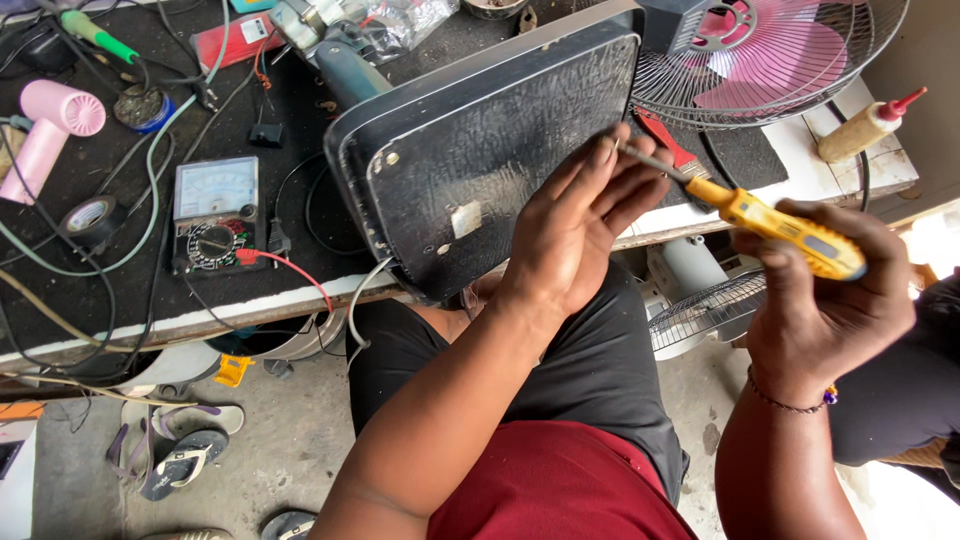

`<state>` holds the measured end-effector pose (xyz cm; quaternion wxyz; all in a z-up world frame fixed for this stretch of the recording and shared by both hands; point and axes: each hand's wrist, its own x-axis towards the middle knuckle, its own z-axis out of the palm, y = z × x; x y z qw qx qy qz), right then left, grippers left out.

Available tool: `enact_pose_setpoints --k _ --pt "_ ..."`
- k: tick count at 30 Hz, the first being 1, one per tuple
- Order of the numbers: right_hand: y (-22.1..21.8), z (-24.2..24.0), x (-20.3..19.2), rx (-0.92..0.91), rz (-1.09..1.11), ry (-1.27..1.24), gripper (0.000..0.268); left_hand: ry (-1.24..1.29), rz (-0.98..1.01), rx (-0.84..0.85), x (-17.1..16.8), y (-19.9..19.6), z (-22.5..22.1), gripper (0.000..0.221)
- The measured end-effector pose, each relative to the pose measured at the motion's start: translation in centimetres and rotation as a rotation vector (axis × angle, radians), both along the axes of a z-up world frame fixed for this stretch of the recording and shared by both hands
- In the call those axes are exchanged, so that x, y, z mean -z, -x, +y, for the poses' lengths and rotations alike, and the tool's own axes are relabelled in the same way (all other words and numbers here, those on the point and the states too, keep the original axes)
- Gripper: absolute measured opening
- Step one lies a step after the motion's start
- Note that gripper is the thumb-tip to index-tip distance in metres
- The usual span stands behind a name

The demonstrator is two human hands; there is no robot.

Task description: The person uses a yellow screwdriver to remove screws from the back cover of a black electronic device. They unscrew several fasteners and place them on the workbench while holding the device steady.

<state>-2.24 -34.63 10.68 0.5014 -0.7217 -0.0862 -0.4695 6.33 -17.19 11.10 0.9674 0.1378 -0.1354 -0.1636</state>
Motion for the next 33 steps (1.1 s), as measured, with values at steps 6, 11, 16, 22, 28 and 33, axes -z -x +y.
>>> enact_pose_setpoints --k 6,11,16,22,28,33 --pt "-0.2 -1.5 -1.1 0.135 0.174 0.24 0.038 0.003 0.104 -0.043 0.2 -3.5 -5.3 0.032" --pt "-2.0 -2.7 -2.7 0.23 0.237 0.509 0.034 -0.007 0.201 -0.097 0.1 -5.5 -6.9 0.043" --pt "-3.0 -3.0 -4.0 0.216 0.25 0.625 0.03 0.067 0.303 -0.122 0.4 -6.6 -7.9 0.042" --pt "-3.4 -3.1 -4.6 0.244 0.287 0.673 0.031 0.039 0.338 -0.136 0.2 -7.3 -8.3 0.038" --pt "-3.5 -2.6 -5.7 0.19 0.241 0.719 0.028 0.046 0.39 -0.142 0.1 -7.2 -8.1 0.039" --pt "-3.5 -2.0 -6.7 0.144 0.179 0.753 0.029 -0.194 0.263 -0.136 -0.1 -5.5 -6.4 0.04"
